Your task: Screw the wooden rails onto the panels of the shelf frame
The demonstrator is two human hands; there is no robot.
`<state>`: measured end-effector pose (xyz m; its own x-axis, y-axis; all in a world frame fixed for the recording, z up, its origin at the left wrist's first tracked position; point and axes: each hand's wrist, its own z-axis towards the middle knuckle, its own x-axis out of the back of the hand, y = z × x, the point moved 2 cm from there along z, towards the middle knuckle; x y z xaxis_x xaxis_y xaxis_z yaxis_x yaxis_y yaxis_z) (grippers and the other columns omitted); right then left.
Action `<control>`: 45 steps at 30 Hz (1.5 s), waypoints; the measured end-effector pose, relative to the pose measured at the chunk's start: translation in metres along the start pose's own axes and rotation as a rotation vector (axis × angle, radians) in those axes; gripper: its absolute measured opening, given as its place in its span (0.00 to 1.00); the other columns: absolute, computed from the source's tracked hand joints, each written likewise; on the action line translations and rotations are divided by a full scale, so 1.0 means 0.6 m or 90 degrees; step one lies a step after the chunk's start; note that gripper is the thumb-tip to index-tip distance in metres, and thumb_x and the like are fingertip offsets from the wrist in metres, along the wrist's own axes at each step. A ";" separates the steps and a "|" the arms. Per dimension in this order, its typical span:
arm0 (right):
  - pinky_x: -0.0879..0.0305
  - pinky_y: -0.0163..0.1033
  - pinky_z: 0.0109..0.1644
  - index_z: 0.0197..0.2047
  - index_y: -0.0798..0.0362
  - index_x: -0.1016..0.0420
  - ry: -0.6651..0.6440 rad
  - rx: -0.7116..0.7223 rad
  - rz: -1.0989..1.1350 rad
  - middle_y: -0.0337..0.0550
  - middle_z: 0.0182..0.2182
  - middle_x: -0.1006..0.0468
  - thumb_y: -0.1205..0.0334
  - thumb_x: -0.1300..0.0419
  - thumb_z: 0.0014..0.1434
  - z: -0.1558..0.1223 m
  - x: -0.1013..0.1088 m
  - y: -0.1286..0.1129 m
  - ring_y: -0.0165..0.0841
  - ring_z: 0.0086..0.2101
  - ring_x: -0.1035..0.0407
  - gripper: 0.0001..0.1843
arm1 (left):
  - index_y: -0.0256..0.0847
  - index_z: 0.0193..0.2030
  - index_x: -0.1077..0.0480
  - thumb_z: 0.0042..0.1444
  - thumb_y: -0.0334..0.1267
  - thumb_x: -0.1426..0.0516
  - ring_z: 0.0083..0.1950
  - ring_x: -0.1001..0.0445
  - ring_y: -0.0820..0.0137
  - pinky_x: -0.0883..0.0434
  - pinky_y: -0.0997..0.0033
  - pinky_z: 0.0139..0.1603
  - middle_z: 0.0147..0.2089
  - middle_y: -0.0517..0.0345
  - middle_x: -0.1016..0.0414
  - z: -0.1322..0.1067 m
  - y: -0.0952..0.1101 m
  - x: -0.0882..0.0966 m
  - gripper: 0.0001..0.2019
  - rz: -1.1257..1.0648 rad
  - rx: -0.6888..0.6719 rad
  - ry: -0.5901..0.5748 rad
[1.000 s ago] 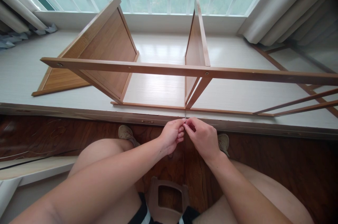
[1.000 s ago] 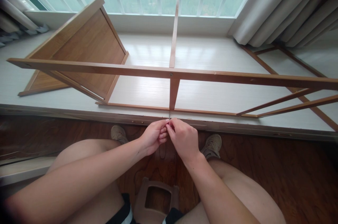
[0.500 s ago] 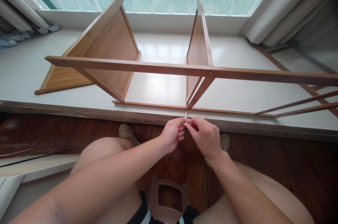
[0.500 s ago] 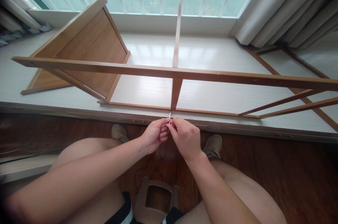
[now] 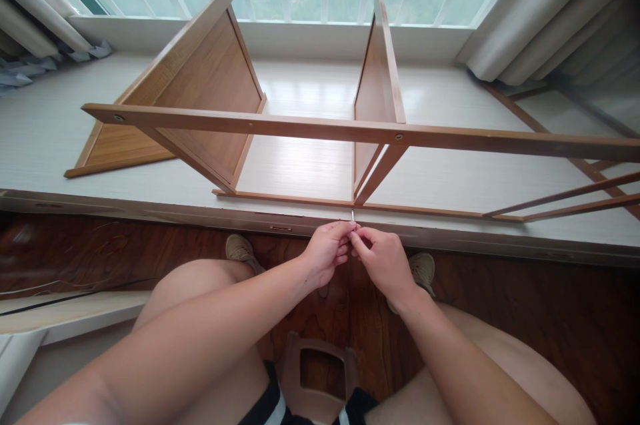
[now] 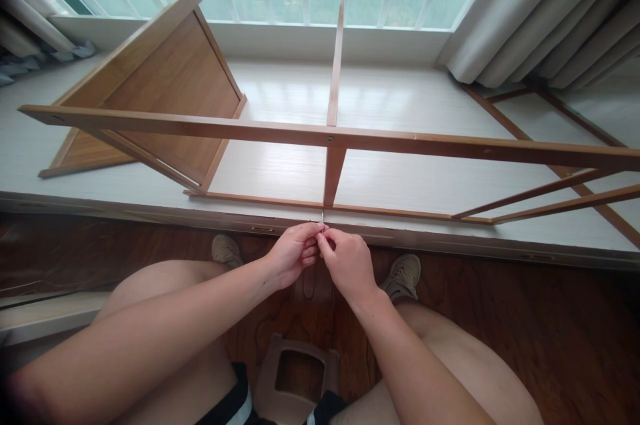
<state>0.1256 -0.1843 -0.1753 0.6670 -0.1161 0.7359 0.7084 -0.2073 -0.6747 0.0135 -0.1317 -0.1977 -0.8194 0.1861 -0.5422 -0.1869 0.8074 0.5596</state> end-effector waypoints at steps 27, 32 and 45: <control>0.53 0.35 0.28 0.31 0.49 0.31 0.102 0.002 -0.169 0.32 0.22 0.27 0.53 0.39 0.57 -0.003 0.021 -0.018 0.30 0.24 0.34 0.09 | 0.36 0.32 0.29 0.51 0.42 0.39 0.18 0.56 0.82 0.61 0.76 0.20 0.19 0.71 0.54 -0.004 0.001 -0.002 0.10 0.010 -0.001 -0.009; 0.52 0.34 0.28 0.32 0.48 0.31 0.097 0.011 -0.163 0.30 0.22 0.28 0.56 0.38 0.57 -0.006 0.025 -0.019 0.29 0.23 0.35 0.07 | 0.36 0.30 0.31 0.51 0.42 0.39 0.18 0.56 0.82 0.61 0.76 0.20 0.19 0.70 0.54 -0.004 0.000 -0.001 0.11 0.008 0.001 -0.015; 0.51 0.34 0.29 0.32 0.50 0.29 0.121 0.063 -0.199 0.34 0.23 0.26 0.58 0.41 0.60 -0.009 0.019 -0.019 0.29 0.25 0.34 0.06 | 0.35 0.32 0.29 0.51 0.42 0.39 0.19 0.56 0.81 0.60 0.77 0.20 0.20 0.70 0.53 -0.003 0.005 0.000 0.10 0.049 -0.041 -0.020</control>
<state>0.1240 -0.1882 -0.1590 0.3675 -0.2425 0.8978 0.8957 -0.1675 -0.4119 0.0118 -0.1303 -0.1948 -0.8159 0.2647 -0.5140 -0.1585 0.7526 0.6392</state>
